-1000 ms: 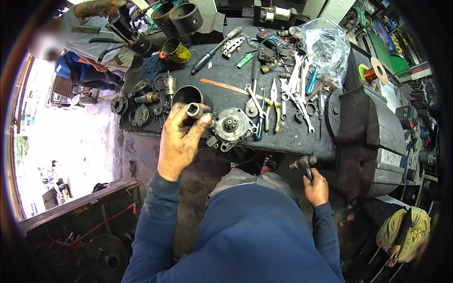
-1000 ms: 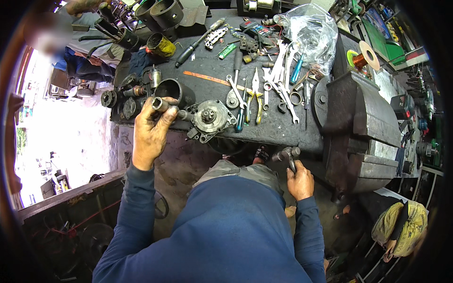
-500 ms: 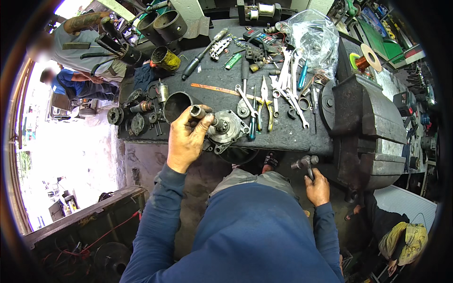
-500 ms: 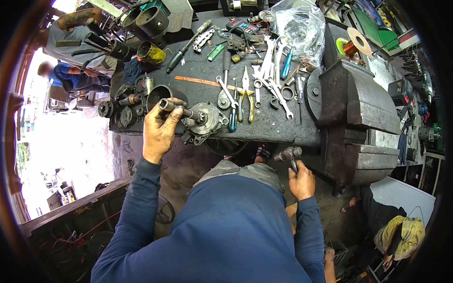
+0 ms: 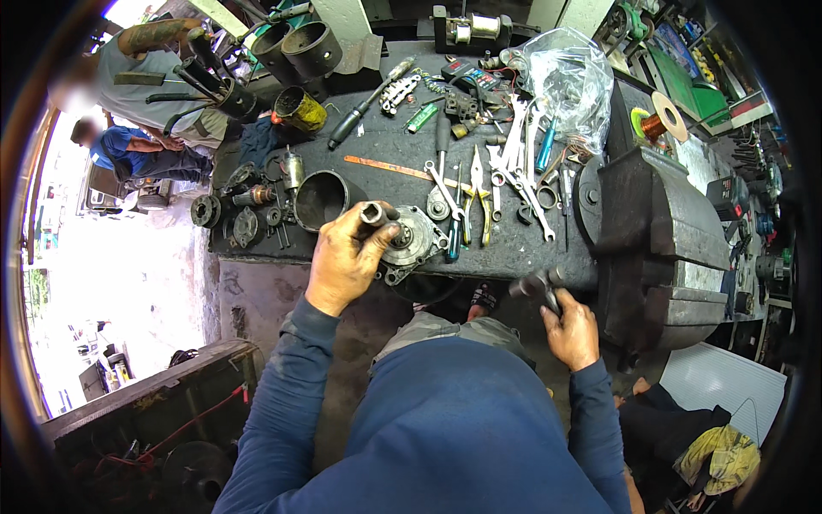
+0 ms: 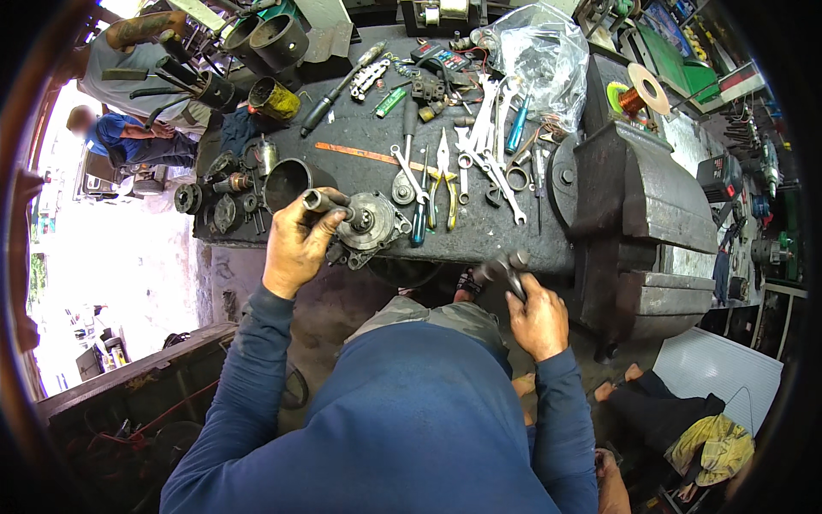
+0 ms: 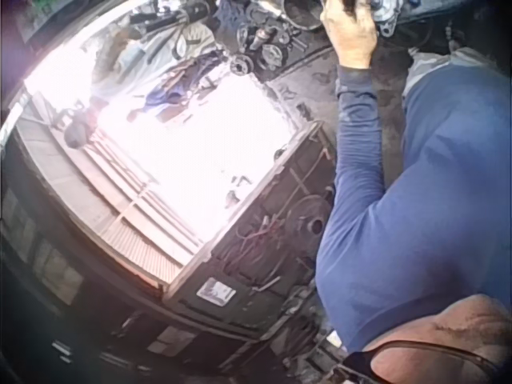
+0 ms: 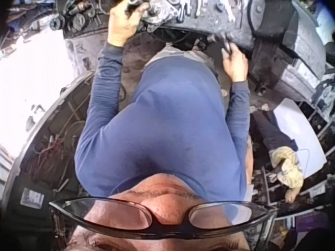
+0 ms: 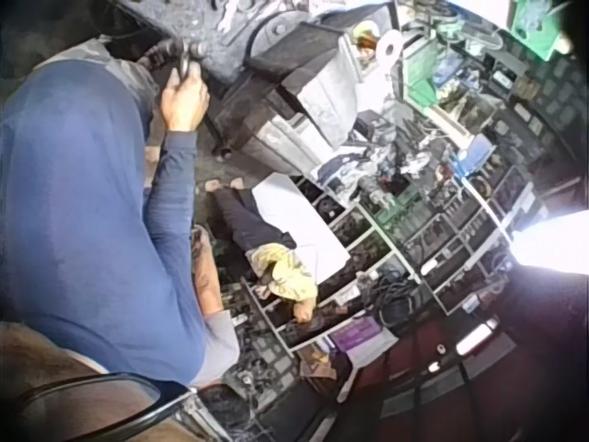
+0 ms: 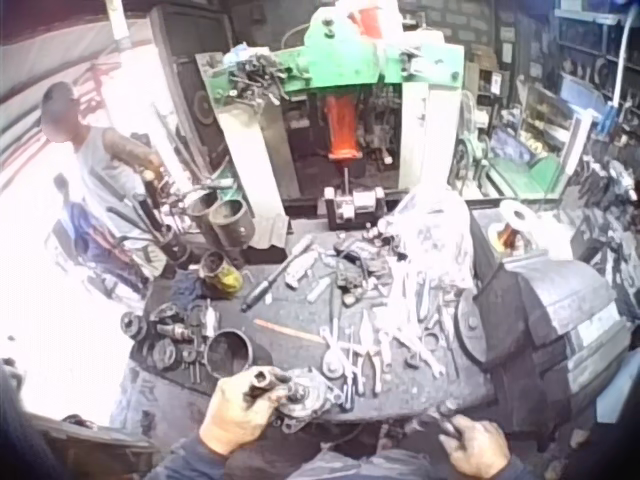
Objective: The person assembles small mechanical components on a cluttered workbench. They use pliers and a screwdriver to fit and secure parts, then place the assembled unit on the table.
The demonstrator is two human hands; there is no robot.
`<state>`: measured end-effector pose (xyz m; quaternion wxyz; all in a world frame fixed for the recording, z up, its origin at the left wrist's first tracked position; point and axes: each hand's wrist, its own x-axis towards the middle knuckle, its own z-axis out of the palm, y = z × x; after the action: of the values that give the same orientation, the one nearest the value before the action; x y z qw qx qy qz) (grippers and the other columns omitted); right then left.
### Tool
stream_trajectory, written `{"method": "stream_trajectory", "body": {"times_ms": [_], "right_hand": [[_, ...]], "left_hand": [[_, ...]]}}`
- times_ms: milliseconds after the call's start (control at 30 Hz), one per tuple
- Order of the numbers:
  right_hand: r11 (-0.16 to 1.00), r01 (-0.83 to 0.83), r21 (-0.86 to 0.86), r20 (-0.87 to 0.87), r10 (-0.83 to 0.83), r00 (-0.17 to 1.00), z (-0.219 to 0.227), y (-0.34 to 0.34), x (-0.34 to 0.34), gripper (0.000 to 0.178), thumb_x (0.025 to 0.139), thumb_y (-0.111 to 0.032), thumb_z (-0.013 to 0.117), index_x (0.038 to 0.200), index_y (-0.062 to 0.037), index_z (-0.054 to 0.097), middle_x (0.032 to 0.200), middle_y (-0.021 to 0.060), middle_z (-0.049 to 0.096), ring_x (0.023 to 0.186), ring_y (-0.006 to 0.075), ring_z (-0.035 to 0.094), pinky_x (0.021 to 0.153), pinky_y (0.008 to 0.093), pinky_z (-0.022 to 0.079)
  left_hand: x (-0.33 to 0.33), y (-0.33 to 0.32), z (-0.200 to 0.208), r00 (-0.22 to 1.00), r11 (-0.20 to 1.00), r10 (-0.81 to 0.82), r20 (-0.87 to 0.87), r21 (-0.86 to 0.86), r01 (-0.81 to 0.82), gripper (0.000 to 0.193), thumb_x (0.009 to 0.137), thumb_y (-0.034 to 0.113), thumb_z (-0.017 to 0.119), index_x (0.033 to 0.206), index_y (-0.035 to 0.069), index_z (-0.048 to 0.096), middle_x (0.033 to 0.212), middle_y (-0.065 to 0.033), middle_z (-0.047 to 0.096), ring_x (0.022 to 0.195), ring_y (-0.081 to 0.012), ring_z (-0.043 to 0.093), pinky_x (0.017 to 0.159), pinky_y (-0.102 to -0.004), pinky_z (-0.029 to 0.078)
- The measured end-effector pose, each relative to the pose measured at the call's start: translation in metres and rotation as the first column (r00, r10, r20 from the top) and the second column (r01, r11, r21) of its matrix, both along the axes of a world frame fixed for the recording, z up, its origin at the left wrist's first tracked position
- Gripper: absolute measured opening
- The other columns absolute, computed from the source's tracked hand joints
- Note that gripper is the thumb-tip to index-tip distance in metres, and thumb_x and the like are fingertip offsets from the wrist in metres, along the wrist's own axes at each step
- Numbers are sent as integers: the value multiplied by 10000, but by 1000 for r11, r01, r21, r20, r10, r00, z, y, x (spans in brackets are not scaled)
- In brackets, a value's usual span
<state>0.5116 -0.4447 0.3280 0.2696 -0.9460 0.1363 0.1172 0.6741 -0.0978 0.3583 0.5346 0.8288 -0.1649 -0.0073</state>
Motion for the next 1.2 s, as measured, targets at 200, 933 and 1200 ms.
{"method": "stream_trajectory", "body": {"times_ms": [200, 933, 1200], "right_hand": [[924, -339, -177, 415, 382, 826, 107, 56, 98, 250, 891, -143, 722, 1116, -91, 627, 893, 150, 717, 814, 403, 709, 707, 518, 554], [940, -274, -201, 520, 339, 784, 143, 79, 133, 233, 892, -90, 675, 1120, -50, 652, 832, 204, 695, 759, 428, 696, 688, 514, 547], [989, 75, 123, 120, -90, 989, 15, -7, 24, 193, 921, -117, 710, 1034, 20, 635, 884, 294, 687, 849, 484, 700, 732, 498, 542]], "left_hand": [[1, 2, 1, 996, 998, -9, 84, 67, 3, 199, 964, 126, 778, 1105, 0, 717, 974, -182, 757, 874, -373, 747, 786, -398, 581], [11, 15, 45, 998, 941, 58, 22, -336, -48, 181, 1028, 130, 737, 1136, -12, 704, 937, -99, 774, 893, -185, 767, 796, -345, 610], [65, -19, 57, 992, 876, 83, -95, -468, -118, 173, 1061, 180, 723, 1070, 8, 711, 924, -24, 725, 835, -97, 655, 789, -284, 557]]}}
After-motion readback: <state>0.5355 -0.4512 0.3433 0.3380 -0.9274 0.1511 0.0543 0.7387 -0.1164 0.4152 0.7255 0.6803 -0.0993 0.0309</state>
